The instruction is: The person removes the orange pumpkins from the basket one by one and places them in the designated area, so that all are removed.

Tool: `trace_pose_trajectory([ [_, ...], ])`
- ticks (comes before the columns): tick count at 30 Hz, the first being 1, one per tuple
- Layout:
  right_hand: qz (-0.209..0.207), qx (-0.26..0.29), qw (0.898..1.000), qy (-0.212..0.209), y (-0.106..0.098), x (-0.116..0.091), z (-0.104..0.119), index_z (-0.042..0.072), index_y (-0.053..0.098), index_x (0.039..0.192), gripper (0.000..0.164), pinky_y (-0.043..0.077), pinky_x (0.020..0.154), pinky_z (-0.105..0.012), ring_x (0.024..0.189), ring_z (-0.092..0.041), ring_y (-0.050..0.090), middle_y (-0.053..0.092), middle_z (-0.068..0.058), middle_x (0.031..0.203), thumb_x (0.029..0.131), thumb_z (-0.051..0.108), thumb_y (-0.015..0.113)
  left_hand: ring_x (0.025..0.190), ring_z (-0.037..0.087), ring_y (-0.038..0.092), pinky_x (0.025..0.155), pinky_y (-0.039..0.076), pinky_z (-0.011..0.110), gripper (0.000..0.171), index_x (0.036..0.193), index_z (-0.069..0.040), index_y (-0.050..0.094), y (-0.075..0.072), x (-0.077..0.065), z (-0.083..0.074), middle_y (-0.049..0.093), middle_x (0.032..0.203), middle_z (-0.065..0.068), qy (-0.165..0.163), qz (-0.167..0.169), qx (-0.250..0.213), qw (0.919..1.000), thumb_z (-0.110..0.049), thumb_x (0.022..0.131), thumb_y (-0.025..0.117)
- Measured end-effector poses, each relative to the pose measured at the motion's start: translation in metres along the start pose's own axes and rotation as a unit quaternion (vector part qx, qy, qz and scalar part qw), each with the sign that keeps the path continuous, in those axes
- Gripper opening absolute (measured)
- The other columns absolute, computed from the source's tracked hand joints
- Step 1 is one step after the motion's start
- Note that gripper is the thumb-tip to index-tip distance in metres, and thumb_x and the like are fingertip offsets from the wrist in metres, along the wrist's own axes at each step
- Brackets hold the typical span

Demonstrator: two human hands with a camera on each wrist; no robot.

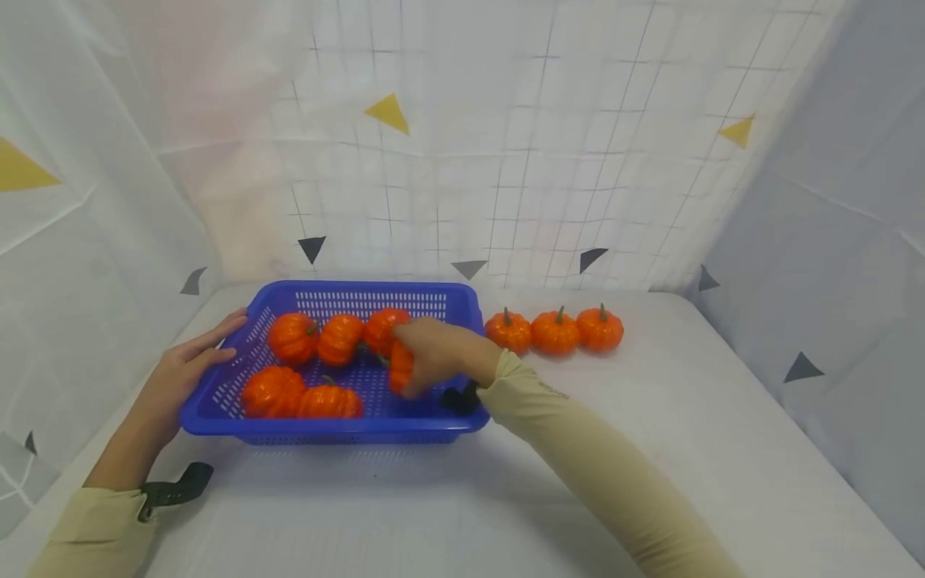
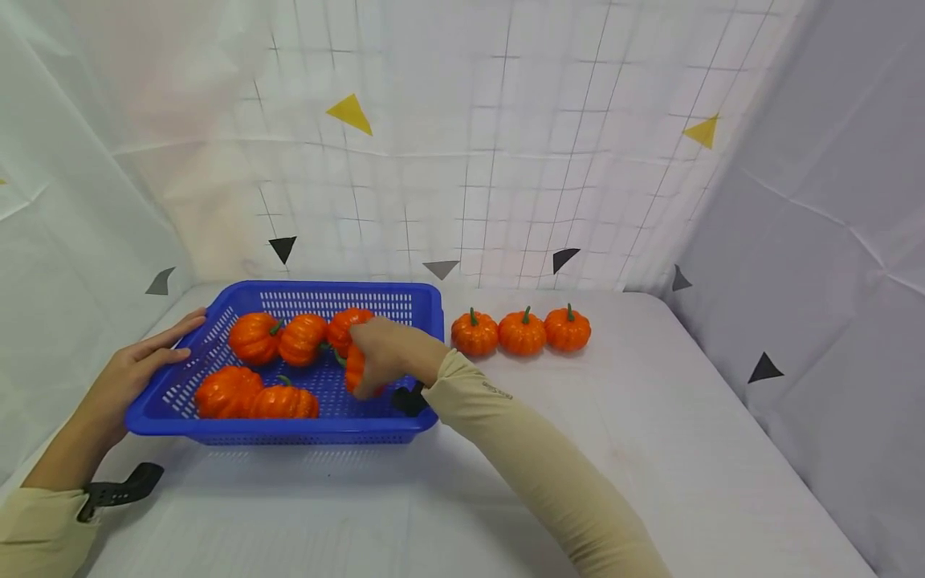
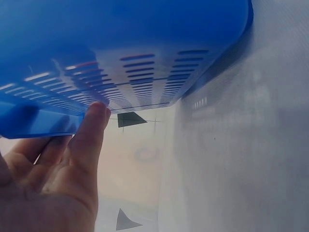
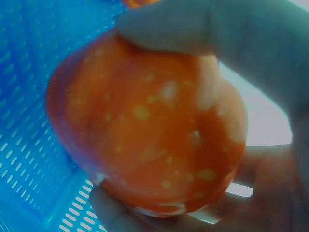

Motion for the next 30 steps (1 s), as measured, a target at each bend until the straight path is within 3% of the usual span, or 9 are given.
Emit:
trace_pose_trajectory([
  [3,-0.023,0.008,1.000,-0.013,-0.002,-0.002,-0.001,0.010,0.060,0.128,0.059,0.054,0.079,-0.027,0.093,-0.018,0.059,0.063,0.000,0.104,0.079,0.023,0.090,0.157,0.026,0.014,0.106,0.031,0.009,0.055,0.162,-0.025,0.038,-0.001,0.000,0.001,0.026,0.169,-0.007,0.000,0.001,0.001,1.0000,-0.038,0.110,0.051],
  [9,-0.086,0.043,0.995,-0.007,-0.009,-0.009,-0.001,0.006,0.049,0.143,0.083,0.054,0.088,-0.029,0.105,-0.018,0.057,0.060,-0.003,0.121,0.077,0.029,0.093,0.157,0.025,0.014,0.105,0.029,0.006,0.055,0.162,-0.025,0.038,-0.002,0.000,0.003,0.026,0.169,-0.007,0.002,0.001,0.000,1.0000,-0.038,0.110,0.051],
  [14,-0.122,0.092,0.988,-0.005,-0.016,-0.018,0.001,0.010,0.049,0.138,0.077,0.057,0.079,-0.027,0.097,-0.018,0.061,0.061,-0.001,0.114,0.076,0.026,0.092,0.157,0.025,0.014,0.106,0.029,0.007,0.055,0.162,-0.025,0.038,-0.002,0.000,0.003,0.026,0.169,-0.007,0.001,0.000,-0.002,1.0000,-0.038,0.110,0.051],
  [25,-0.170,0.154,0.973,-0.018,-0.025,-0.041,-0.005,0.015,0.047,0.137,0.076,0.059,0.077,-0.030,0.097,-0.018,0.063,0.063,-0.001,0.114,0.076,0.027,0.091,0.157,0.028,0.015,0.104,0.033,0.008,0.056,0.162,-0.025,0.038,0.000,0.000,0.001,0.026,0.169,-0.005,0.001,-0.001,0.008,1.0000,-0.039,0.110,0.051],
  [28,-0.188,0.170,0.967,-0.021,-0.027,-0.049,-0.007,0.016,0.048,0.135,0.074,0.060,0.077,-0.031,0.098,-0.019,0.063,0.063,-0.002,0.114,0.076,0.027,0.091,0.157,0.028,0.015,0.114,0.029,0.019,0.056,0.162,-0.025,0.037,0.000,0.000,0.001,0.025,0.169,-0.005,0.000,-0.001,0.008,1.0000,-0.040,0.110,0.051],
  [30,-0.197,0.180,0.963,-0.023,-0.028,-0.054,-0.009,0.017,0.047,0.135,0.074,0.060,0.077,-0.032,0.098,-0.020,0.063,0.063,-0.002,0.115,0.076,0.026,0.092,0.157,0.028,0.014,0.121,0.022,0.032,0.056,0.162,-0.024,0.037,0.000,0.000,0.001,0.025,0.170,-0.004,0.000,-0.001,0.004,1.0000,-0.040,0.110,0.050],
])
Point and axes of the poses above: each hand's wrist, its own x-axis towards the middle knuckle, its own y-axis out of the palm, z = x × y, the point moved 2 cm from there along x, towards the middle knuckle
